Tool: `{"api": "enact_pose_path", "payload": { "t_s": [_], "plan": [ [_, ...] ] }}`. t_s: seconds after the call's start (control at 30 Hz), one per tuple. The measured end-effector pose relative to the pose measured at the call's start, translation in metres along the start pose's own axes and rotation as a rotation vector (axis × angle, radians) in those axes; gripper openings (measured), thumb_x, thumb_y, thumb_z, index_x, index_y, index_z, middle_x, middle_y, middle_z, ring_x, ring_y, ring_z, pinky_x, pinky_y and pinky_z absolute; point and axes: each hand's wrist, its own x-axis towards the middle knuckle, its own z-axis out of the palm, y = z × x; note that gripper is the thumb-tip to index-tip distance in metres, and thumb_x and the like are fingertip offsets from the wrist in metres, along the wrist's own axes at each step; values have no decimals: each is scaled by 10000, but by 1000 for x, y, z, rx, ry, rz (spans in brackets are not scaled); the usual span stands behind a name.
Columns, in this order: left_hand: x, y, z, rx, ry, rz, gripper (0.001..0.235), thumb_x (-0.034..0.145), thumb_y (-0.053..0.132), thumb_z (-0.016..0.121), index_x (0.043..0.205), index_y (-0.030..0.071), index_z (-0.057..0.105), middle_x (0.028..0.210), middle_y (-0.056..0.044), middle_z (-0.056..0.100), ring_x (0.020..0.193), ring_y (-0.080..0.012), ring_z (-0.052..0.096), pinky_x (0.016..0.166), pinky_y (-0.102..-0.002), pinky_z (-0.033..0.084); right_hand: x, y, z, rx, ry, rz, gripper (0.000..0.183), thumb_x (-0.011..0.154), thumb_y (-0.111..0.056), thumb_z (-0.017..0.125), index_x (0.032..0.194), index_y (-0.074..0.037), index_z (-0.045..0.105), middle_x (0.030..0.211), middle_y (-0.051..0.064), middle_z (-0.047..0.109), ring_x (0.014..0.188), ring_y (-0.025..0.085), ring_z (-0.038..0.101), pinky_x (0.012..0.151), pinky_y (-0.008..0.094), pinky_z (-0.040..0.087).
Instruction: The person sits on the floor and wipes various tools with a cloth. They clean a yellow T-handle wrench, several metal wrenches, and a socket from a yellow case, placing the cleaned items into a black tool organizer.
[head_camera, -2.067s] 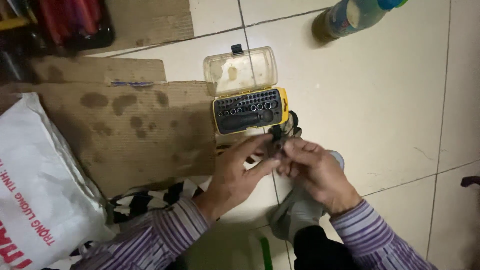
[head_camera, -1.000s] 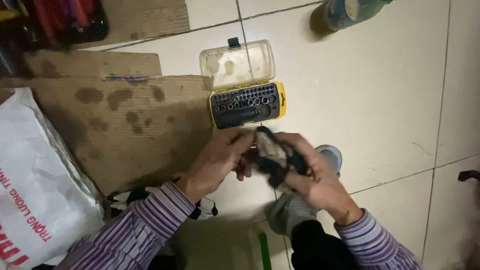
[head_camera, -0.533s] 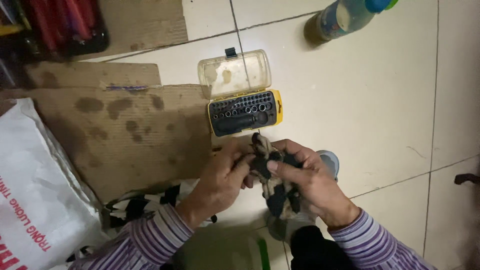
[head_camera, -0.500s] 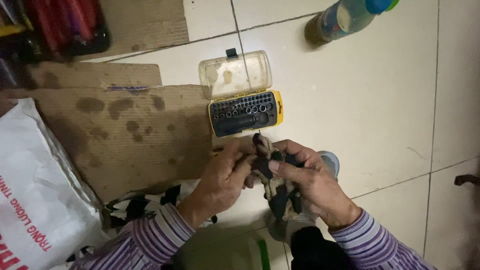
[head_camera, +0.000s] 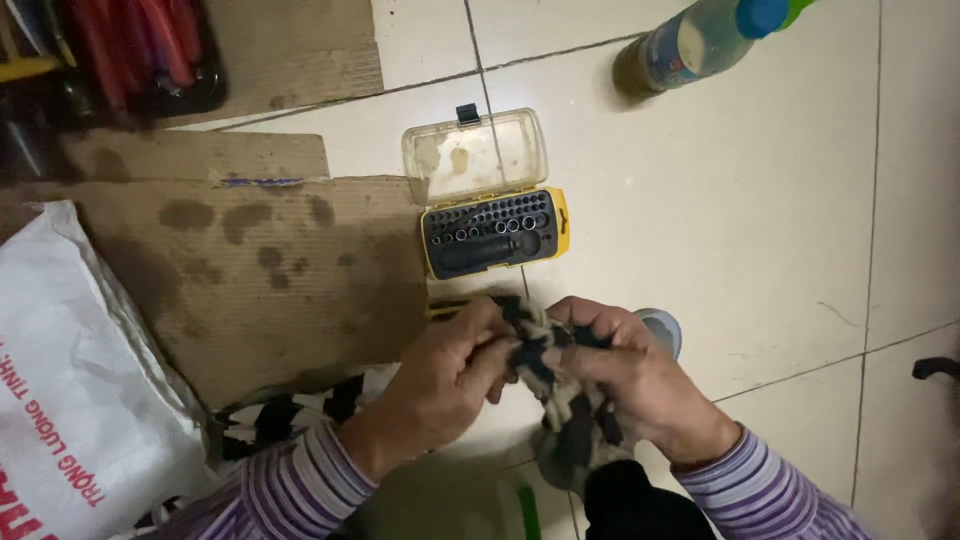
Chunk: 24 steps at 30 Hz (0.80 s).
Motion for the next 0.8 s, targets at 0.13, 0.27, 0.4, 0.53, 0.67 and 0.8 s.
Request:
{"api": "enact_pose_path", "payload": {
  "t_s": [0.13,0.27,0.4,0.53,0.67,0.8],
  "plan": [
    [4,-9,-2,367,52,393,101,984,164,554,1055,95,569,865,-104,654,776,-281,624,732,-401,475,3,8,-2,452,110,235,257,817,51,656,1073,53,671,924,167,720,783,249,690,691,332,556],
    [1,18,-3,109,80,354,199,1016,102,490,1209,106,538,960,-69,673,833,-192,652,766,-340,545,5,4,0,58,262,69,318,840,15,646,1155,30,683,948,137,726,718,192,641,647,300,522],
    [12,7,-16,-136,106,60,249,1026,145,485,1199,89,655,986,-23,705,851,-130,659,750,-287,566,0,11,-1,-371,253,-53,337,865,-96,719,1197,-74,660,865,40,742,747,129,682,705,259,592],
    [16,3,-17,-191,102,-105,205,994,200,509,945,86,672,668,-41,661,585,-128,610,571,-288,517,1,20,-2,-490,180,-238,341,895,-121,690,1224,-63,622,965,33,693,769,130,671,667,259,567],
    [11,25,-16,-130,27,-338,290,1007,192,529,1005,15,758,866,-85,759,654,-164,664,598,-298,506,-1,6,2,-564,234,-228,394,886,-160,691,1265,-58,652,1132,48,759,991,124,689,878,254,535],
    [2,26,-18,-155,-83,-189,265,1018,214,536,946,24,707,824,-80,701,681,-155,640,659,-312,571,0,12,1,-646,93,-376,370,879,-139,696,1239,-53,672,1116,56,718,1010,160,695,884,279,538]
  ]
}}
